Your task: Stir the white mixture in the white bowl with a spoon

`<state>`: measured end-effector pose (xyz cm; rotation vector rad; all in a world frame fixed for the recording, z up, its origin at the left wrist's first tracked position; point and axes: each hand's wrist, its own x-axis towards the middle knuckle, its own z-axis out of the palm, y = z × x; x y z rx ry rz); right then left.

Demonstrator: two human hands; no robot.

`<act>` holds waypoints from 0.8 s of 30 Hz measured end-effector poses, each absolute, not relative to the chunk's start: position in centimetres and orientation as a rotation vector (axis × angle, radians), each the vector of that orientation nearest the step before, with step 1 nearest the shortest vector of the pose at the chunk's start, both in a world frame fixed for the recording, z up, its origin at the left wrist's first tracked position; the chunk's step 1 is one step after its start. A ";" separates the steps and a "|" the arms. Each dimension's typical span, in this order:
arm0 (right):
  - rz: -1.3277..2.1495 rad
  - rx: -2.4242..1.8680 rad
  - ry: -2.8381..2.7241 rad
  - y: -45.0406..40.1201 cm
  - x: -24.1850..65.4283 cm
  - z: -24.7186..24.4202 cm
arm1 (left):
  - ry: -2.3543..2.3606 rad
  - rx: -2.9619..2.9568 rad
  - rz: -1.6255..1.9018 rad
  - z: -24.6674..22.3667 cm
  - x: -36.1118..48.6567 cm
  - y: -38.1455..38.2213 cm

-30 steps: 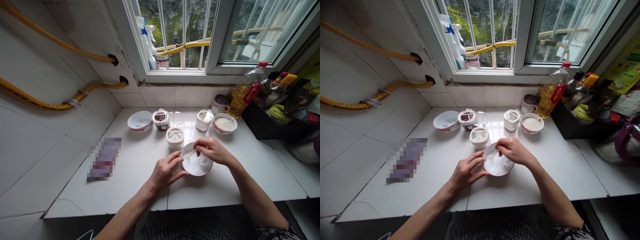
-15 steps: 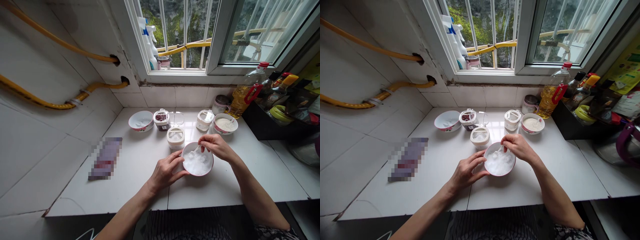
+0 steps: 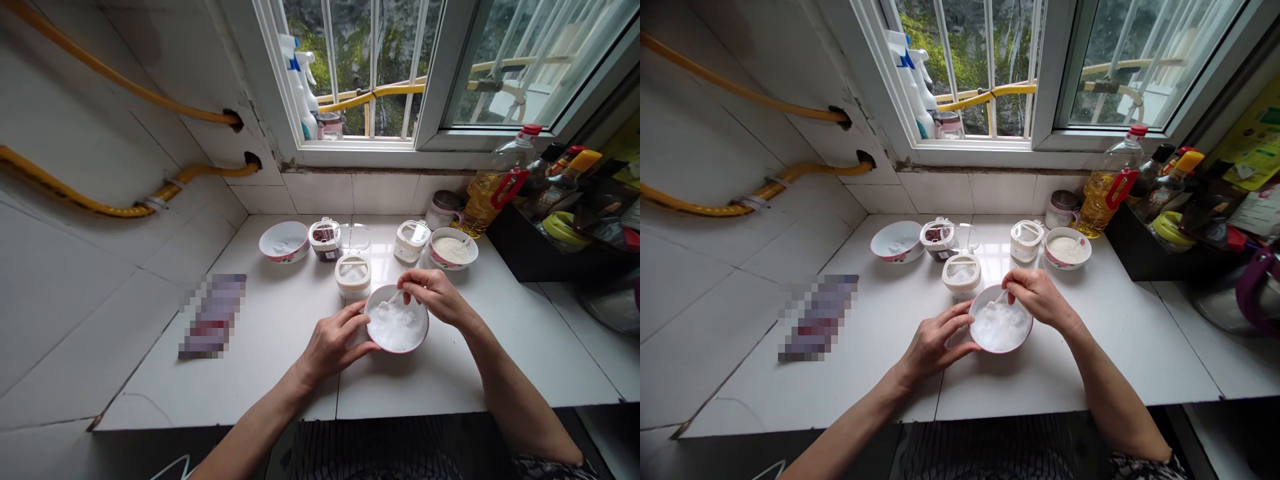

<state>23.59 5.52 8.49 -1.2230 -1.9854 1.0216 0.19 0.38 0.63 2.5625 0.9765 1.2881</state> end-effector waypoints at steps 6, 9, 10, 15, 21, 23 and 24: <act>1.111 -1.205 -1.973 5.3 22.8 8.2 | 0.982 2.561 1.279 0.5 0.1 0.4; 1.256 -1.170 -1.884 5.5 22.8 8.0 | 0.980 2.555 1.280 0.6 0.1 0.4; 1.307 -1.167 -1.839 5.6 22.9 7.9 | 0.979 2.555 1.282 0.6 0.1 0.4; 1.470 -1.177 -1.627 6.5 23.5 7.8 | 0.976 2.562 1.292 0.6 0.2 0.4; 1.481 -1.251 -1.530 6.9 23.7 8.2 | 0.979 2.569 1.288 0.6 0.3 0.4; 1.488 -1.260 -1.527 6.9 23.8 8.2 | 0.989 2.566 1.286 0.7 0.3 0.4; 1.492 -1.262 -1.525 6.9 23.8 8.2 | 0.994 2.572 1.283 0.8 0.3 0.4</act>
